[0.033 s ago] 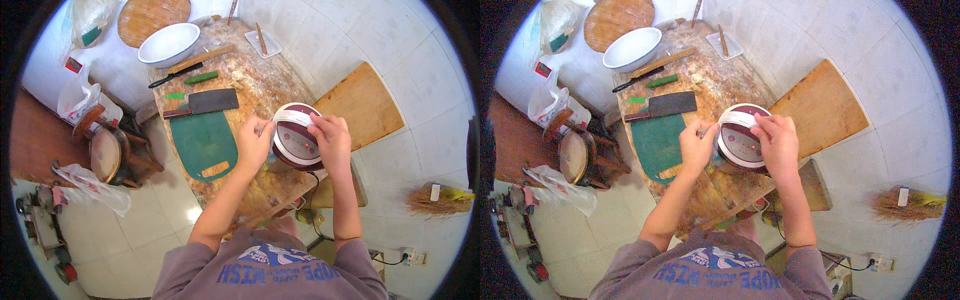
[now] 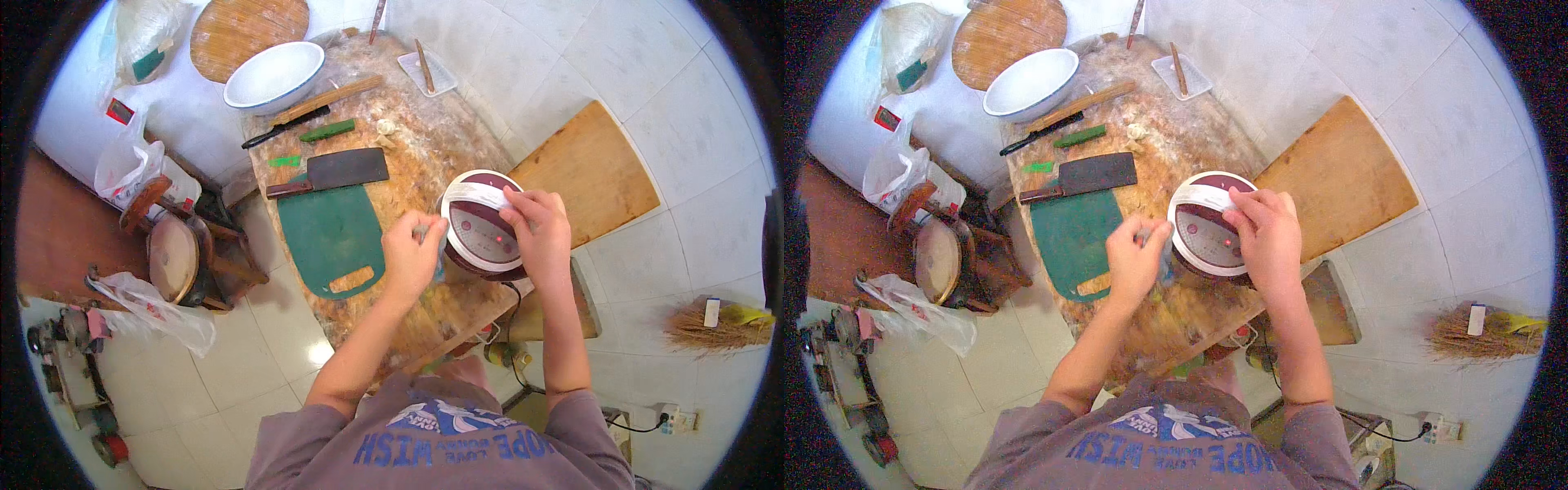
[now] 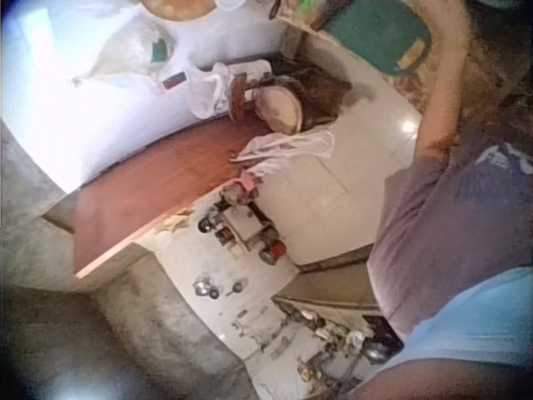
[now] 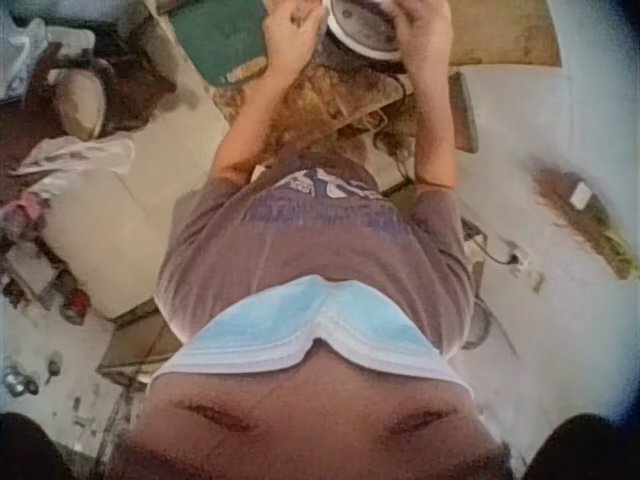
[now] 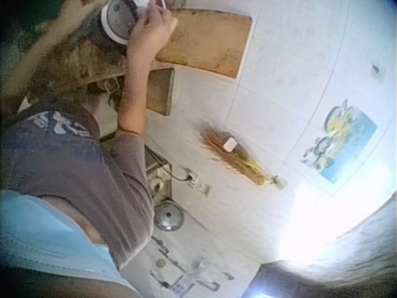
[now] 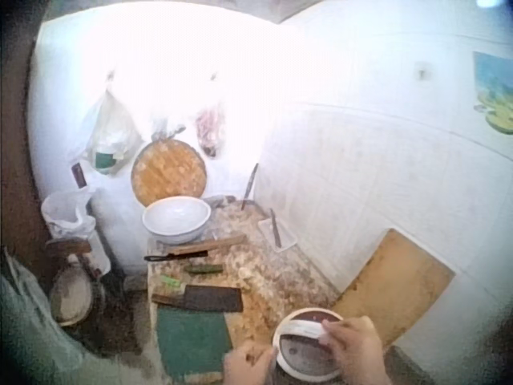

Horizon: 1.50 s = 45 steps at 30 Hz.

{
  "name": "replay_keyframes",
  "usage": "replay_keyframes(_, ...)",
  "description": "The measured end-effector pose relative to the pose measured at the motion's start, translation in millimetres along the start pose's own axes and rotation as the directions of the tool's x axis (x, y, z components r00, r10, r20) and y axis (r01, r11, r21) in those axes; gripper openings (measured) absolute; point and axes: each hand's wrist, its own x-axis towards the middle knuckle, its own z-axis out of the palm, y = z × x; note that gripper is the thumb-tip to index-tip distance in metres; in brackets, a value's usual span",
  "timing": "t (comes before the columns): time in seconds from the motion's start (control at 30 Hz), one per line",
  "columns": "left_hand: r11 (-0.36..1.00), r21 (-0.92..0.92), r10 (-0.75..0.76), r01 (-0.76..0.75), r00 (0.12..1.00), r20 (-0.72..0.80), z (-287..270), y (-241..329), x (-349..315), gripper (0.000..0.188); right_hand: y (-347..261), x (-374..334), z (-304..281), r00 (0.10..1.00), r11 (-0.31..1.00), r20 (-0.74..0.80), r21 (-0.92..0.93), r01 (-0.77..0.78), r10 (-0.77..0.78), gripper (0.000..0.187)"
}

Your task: The person wipes a glass stovetop with a cloth, picks up a bun in a plastic bag, and then wipes the exterior of an electric kettle and its handle with a cloth.

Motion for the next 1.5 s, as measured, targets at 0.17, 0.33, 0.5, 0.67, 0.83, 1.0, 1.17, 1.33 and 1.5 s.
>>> replay_keyframes(0.17,0.995,0.024,0.093,-0.092,0.996,-0.017,4.5,7.5,9.9,0.014,-0.9,0.1,-1.6,1.000,0.999,0.015,0.043,-0.007,0.006,0.025)
replay_keyframes(0.33,0.992,0.020,0.128,-0.128,0.991,-0.028,9.5,0.6,18.1,0.014,-0.8,0.0,0.3,1.000,1.000,-0.004,0.010,0.010,-0.010,0.025)
replay_keyframes(0.5,0.997,-0.073,-0.015,0.011,0.999,-0.051,10.4,6.1,-9.0,0.014,-2.0,0.6,-2.9,1.000,0.999,0.005,0.041,-0.002,0.002,0.025)
replay_keyframes(0.67,0.990,-0.108,0.074,-0.088,0.989,-0.126,21.9,2.4,28.8,0.015,0.7,1.7,-0.4,1.000,0.999,0.006,0.047,0.017,-0.017,0.025)
replay_keyframes(0.83,0.999,-0.027,0.019,-0.022,0.995,-0.095,13.1,5.5,-10.1,0.013,3.3,-0.2,0.6,1.000,0.999,-0.010,0.028,0.029,-0.029,0.024)
replay_keyframes(1.0,0.992,-0.012,0.123,-0.126,0.982,-0.144,17.6,1.2,-6.6,0.011,2.5,1.3,0.3,1.000,0.997,0.000,0.068,0.025,-0.025,0.024)
replay_keyframes(1.17,0.996,-0.061,0.055,-0.063,0.990,-0.133,21.4,6.5,25.5,0.014,2.8,0.7,0.3,0.999,0.998,-0.008,0.052,0.042,-0.042,0.024)
replay_keyframes(1.33,0.999,-0.041,0.019,-0.023,0.994,-0.104,15.4,7.9,-22.8,0.014,5.1,-1.0,-0.2,0.998,0.998,-0.021,0.039,0.057,-0.056,0.024)
replay_keyframes(1.5,0.993,0.033,0.113,-0.110,0.988,-0.107,17.1,6.8,20.4,0.012,5.6,0.6,-0.6,0.994,0.994,-0.006,0.024,0.109,-0.108,0.024)
